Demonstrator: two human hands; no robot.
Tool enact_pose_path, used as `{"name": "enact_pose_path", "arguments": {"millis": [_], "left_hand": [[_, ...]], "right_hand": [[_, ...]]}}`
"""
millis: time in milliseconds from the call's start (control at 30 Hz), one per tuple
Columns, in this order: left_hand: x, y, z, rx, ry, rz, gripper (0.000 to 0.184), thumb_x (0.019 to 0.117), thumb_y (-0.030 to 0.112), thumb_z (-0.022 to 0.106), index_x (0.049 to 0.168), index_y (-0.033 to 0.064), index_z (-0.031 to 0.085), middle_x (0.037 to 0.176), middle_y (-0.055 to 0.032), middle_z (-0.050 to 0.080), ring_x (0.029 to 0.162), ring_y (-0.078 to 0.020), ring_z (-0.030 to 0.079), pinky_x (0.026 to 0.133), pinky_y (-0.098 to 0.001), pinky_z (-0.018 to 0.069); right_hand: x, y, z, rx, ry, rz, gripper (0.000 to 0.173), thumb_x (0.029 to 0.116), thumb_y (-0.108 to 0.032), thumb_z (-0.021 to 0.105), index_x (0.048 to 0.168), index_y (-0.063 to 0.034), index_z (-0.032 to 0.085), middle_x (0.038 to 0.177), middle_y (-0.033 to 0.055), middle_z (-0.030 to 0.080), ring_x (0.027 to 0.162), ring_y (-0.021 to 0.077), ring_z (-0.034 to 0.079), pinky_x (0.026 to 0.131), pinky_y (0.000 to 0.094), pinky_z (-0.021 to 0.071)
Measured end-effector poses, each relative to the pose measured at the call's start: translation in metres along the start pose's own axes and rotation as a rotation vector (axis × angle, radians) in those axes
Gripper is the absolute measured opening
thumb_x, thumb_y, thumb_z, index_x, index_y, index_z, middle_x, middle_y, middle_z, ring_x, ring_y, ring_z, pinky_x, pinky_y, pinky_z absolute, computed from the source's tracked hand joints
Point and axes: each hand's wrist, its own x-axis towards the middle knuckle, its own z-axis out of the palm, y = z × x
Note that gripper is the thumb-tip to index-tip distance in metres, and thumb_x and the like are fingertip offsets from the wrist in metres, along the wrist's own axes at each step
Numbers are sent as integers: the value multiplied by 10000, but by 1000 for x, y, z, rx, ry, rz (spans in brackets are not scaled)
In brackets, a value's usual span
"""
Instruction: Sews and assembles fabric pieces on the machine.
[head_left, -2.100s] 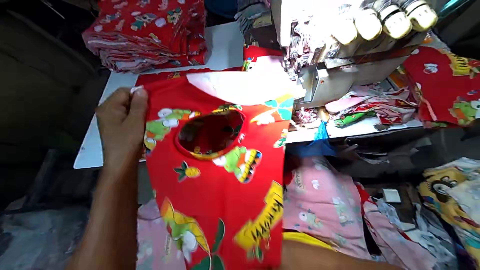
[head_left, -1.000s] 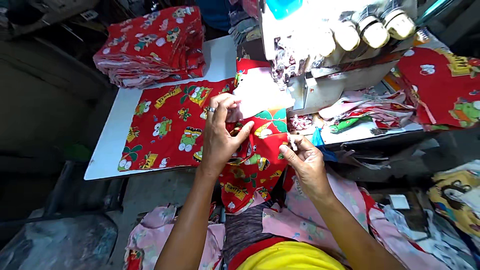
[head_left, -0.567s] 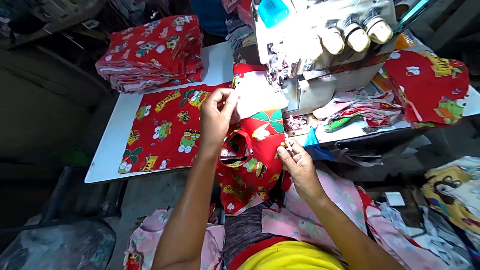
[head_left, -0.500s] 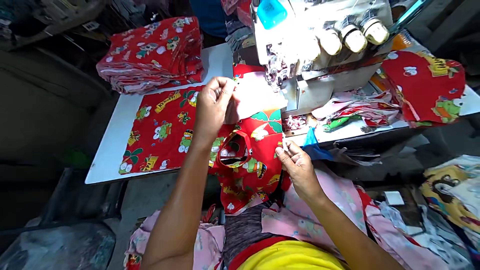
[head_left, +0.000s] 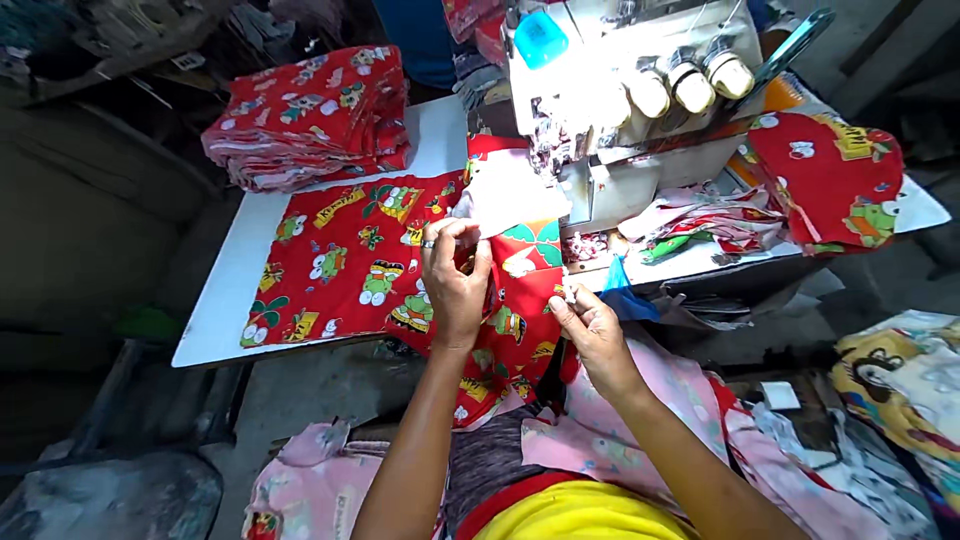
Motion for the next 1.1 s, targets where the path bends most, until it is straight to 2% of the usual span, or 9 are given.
{"name": "enact_pose_path", "arguments": {"millis": [167,300,333,400,467,533,633,933,1100], "left_hand": [[53,-6,-11,-153,-117,-161,253,1037,188,571,1118,-25,679,1083,-112,691,995,-90,650,888,-264,526],[102,-1,-29,-180,-329,-217,176,1039,212,596,1061,53,667,854,45,632,737,37,571,705,-156,481],[106,3,-31,-90,-344,-143,191,1036,229,602,1049,55,678,859,26,638,745,10,575,712,-173,472],[93,28,-42,135,-425,120,253,1033,210,590,1057,-10,712,968,-135,715,895,-211,684,835,-398,537],[50,61,-46,260,-537,330,197,1018,165,599,974,6,706,846,-157,667,775,-314,668,692,-490,543],[1,76,-39,325,-563,404,169,991,156,625,930,36,727,737,-116,638,604,-277,627,528,-415,509],[-23,82,-28,382,-494,339,208,1001,177,598,979,60,768,786,-107,691,593,-233,646,506,-315,498],[37,90,-2,486,-438,253,201,1001,190,612,1027,68,770,648,-69,554,518,-209,518,455,-316,357],[56,93,9,529,-453,224,165,987,159,649,1068,62,755,717,-98,609,570,-238,579,478,-343,396]], "right_hand": [[2,1,-2,32,5,20,163,1071,-109,499,1174,-10,579,979,62,671,914,92,683,873,282,583],[2,2,2,36,3,54,160,1031,-87,582,1179,-27,572,885,40,689,793,85,684,747,254,580],[1,1,2,34,-3,53,149,1024,-79,594,1162,-24,585,887,33,705,787,65,681,733,226,565],[-1,-1,0,15,1,48,169,1022,-78,598,1161,6,644,938,34,730,834,39,688,770,200,565],[-7,-3,-5,-10,4,39,168,1031,-88,585,1124,22,671,951,49,736,865,50,702,798,210,582],[-16,-5,-10,-43,-7,13,157,1036,-96,569,1088,14,668,927,40,729,853,51,695,782,207,575],[-21,-10,-16,-70,-20,-12,172,1036,-101,566,1103,16,672,928,21,730,854,38,699,793,195,584],[26,-16,-14,-148,3,-125,186,1030,-111,574,1058,8,713,902,-17,716,806,-47,645,744,115,533],[46,-20,-15,-244,66,-183,154,987,-90,632,1049,-15,752,967,4,727,899,-13,667,827,151,551]]}}
